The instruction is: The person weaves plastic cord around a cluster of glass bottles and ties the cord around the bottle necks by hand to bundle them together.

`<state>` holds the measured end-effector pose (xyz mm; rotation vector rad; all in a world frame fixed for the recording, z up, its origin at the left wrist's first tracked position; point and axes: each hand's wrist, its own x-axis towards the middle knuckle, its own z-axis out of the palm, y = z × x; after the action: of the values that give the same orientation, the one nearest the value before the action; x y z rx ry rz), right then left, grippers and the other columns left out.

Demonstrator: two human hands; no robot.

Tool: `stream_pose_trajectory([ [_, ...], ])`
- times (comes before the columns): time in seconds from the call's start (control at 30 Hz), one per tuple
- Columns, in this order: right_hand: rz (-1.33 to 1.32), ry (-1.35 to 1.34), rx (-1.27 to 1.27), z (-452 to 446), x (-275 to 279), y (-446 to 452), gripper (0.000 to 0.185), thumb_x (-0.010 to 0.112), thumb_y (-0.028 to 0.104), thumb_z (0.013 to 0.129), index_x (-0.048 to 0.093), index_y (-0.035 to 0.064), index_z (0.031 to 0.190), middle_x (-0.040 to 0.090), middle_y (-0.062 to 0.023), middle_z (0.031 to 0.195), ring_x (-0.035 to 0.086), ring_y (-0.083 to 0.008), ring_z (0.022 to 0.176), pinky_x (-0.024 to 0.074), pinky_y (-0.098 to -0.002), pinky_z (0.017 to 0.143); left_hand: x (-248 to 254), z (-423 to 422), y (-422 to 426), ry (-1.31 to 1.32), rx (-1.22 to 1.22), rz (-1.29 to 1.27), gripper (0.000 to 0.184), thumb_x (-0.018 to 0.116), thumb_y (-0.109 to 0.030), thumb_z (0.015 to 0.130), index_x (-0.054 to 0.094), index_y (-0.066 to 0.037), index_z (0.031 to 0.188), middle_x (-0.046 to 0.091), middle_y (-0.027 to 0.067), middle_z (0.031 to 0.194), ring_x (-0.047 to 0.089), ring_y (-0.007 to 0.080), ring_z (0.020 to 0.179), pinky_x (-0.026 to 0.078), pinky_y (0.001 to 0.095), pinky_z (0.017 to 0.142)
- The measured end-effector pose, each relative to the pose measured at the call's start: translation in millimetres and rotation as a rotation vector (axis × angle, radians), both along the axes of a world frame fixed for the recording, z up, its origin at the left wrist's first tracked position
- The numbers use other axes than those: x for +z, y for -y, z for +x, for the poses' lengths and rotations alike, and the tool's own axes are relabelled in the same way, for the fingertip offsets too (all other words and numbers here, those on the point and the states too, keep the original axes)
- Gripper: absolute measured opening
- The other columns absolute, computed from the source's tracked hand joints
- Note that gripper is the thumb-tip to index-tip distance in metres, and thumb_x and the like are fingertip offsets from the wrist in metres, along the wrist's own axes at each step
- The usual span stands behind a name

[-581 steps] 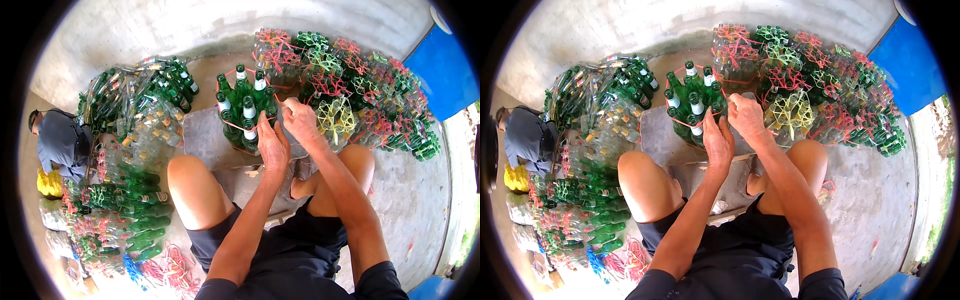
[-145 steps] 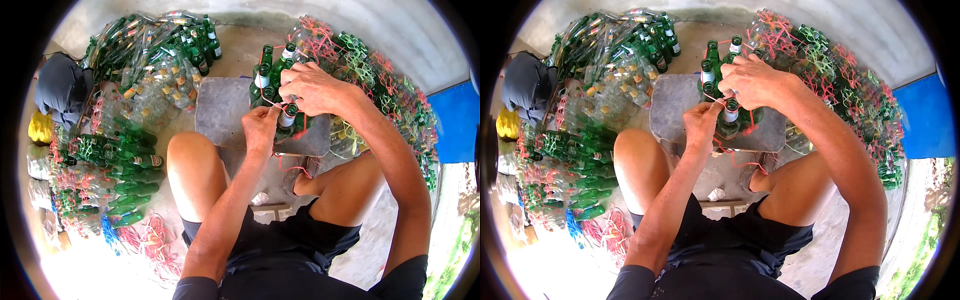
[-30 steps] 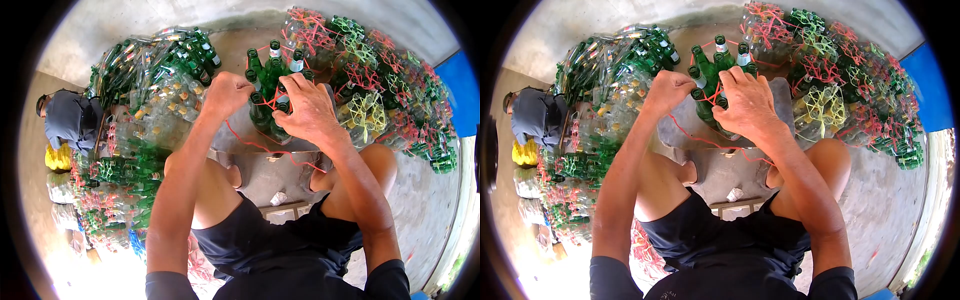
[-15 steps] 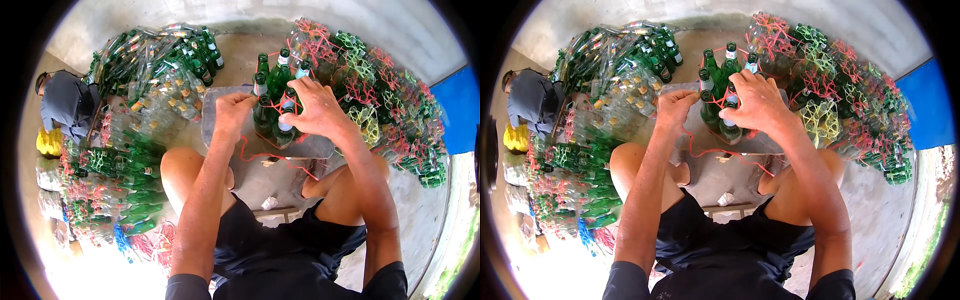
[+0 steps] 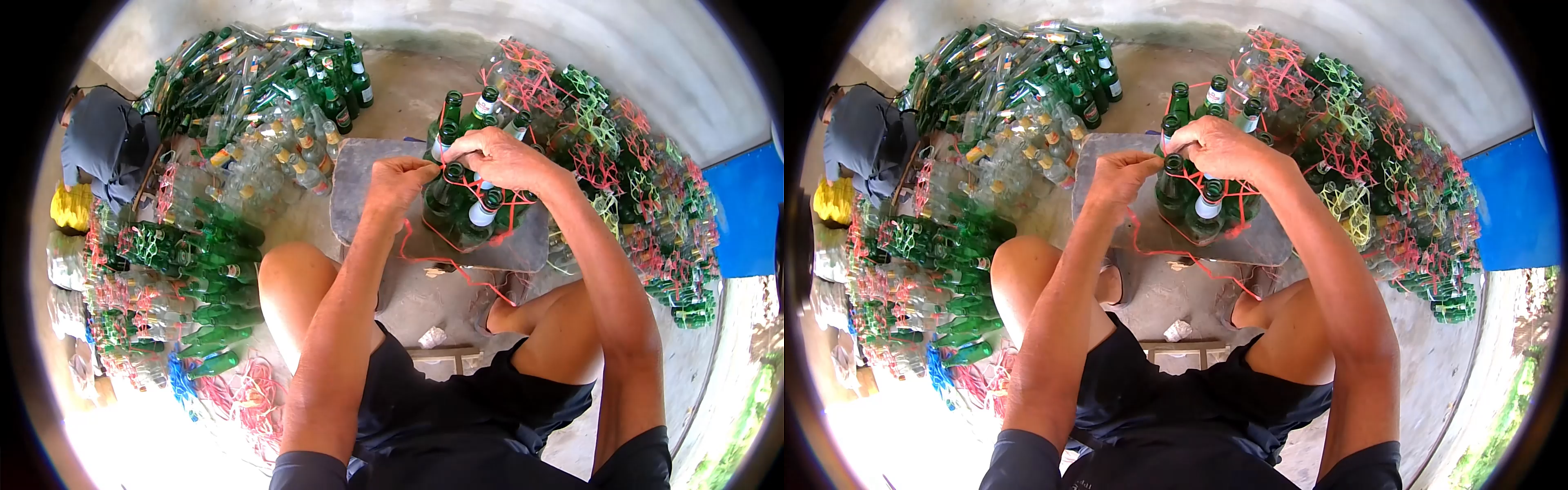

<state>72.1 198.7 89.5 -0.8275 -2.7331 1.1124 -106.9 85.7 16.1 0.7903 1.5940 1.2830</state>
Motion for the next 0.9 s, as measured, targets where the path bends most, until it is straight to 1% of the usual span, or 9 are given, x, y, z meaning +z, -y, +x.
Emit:
stream_pose_trajectory([
  [0.03, -0.019, -0.014, 0.013, -1, -4, -3, 0.026, 0.061, 0.006, 0.103, 0.077, 0.0062, 0.124, 0.074, -0.0127, 0.112, 0.069, -0.0252, 0.099, 0.0533, -0.0374, 0.087, 2, 0, 0, 0.012, -0.002, 0.004, 0.018, 0.084, -0.014, 0.087, 0.083, 0.001, 0.096, 0.07, 0.0014, 0.077, 0.056, 0.0094, 0.067, 0.043, 0.0293, 0.06],
  [0.07, -0.073, -0.027, 0.014, -1, -8, -7, 0.029, 0.061, 0.004, 0.101, 0.077, 0.0059, 0.125, 0.075, -0.0092, 0.113, 0.067, -0.0198, 0.097, 0.0526, -0.0344, 0.087, 3, 2, -1, 0.023, -0.006, 0.007, 0.019, 0.084, -0.012, 0.086, 0.083, 0.004, 0.096, 0.075, 0.0053, 0.081, 0.063, 0.0122, 0.072, 0.05, 0.0306, 0.066],
  [0.17, -0.223, 0.104, -0.02, -3, 7, -8, 0.033, 0.06, 0.001, 0.098, 0.077, 0.0058, 0.126, 0.075, -0.0057, 0.109, 0.063, -0.0143, 0.092, 0.0516, -0.0319, 0.085, -12, 5, -8, 0.038, 0.022, 0.01, 0.016, 0.085, -0.014, 0.087, 0.085, -0.002, 0.096, 0.066, -0.0038, 0.072, 0.049, 0.006, 0.063, 0.034, 0.0287, 0.055],
  [0.27, -0.369, 0.047, 0.007, -1, 1, -15, 0.04, 0.058, -0.002, 0.094, 0.075, 0.006, 0.13, 0.072, -0.0026, 0.098, 0.059, -0.0108, 0.087, 0.0499, -0.0295, 0.081, -12, 5, -13, 0.017, 0.003, -0.012, 0.016, 0.085, -0.015, 0.087, 0.084, -0.001, 0.096, 0.066, -0.0034, 0.073, 0.05, 0.0073, 0.065, 0.036, 0.0287, 0.056],
  [0.37, -0.365, 0.06, 0.044, -2, -2, -21, 0.042, 0.057, -0.003, 0.092, 0.072, 0.0051, 0.131, 0.066, -0.0005, 0.087, 0.056, -0.0112, 0.081, 0.0486, -0.031, 0.076, -1, 8, -11, 0.017, 0.003, -0.053, 0.017, 0.085, -0.016, 0.088, 0.084, 0.0, 0.095, 0.067, -0.0028, 0.074, 0.052, 0.0082, 0.066, 0.038, 0.0284, 0.058],
  [0.47, -0.263, 0.207, 0.09, -6, 7, -20, 0.038, 0.058, -0.002, 0.09, 0.069, 0.0051, 0.126, 0.057, 0.0002, 0.08, 0.053, -0.0103, 0.08, 0.0472, -0.0322, 0.074, -8, 7, -14, -0.008, 0.0, -0.022, 0.018, 0.086, -0.018, 0.088, 0.084, 0.0, 0.093, 0.067, -0.0028, 0.074, 0.052, 0.0079, 0.066, 0.037, 0.0282, 0.058],
  [0.67, 0.183, 0.236, 0.153, -9, 5, -17, 0.023, 0.065, 0.002, 0.087, 0.066, 0.0046, 0.11, 0.059, -0.0101, 0.087, 0.06, -0.0243, 0.08, 0.0488, -0.0413, 0.074, -4, 8, -15, -0.047, 0.0, 0.025, 0.018, 0.085, -0.016, 0.09, 0.083, 0.002, 0.093, 0.071, -0.0005, 0.078, 0.055, 0.0079, 0.069, 0.043, 0.0279, 0.061],
  [0.77, 0.225, 0.243, 0.165, -11, 16, -13, 0.014, 0.069, 0.005, 0.086, 0.066, 0.0032, 0.099, 0.062, -0.0128, 0.09, 0.063, -0.0322, 0.083, 0.0496, -0.0453, 0.074, -5, 8, -17, -0.025, -0.012, 0.066, 0.017, 0.083, -0.014, 0.092, 0.082, 0.003, 0.095, 0.074, 0.001, 0.081, 0.058, 0.0078, 0.071, 0.046, 0.0274, 0.064],
  [0.9, 0.375, 0.153, 0.201, -2, 17, -15, 0.011, 0.074, 0.01, 0.086, 0.065, 0.0025, 0.086, 0.06, -0.0123, 0.088, 0.063, -0.0334, 0.084, 0.0504, -0.0446, 0.076, -5, 10, -18, -0.021, -0.028, 0.07, 0.016, 0.081, -0.013, 0.093, 0.082, 0.003, 0.097, 0.075, 0.0015, 0.083, 0.059, 0.0077, 0.072, 0.046, 0.0269, 0.064],
])
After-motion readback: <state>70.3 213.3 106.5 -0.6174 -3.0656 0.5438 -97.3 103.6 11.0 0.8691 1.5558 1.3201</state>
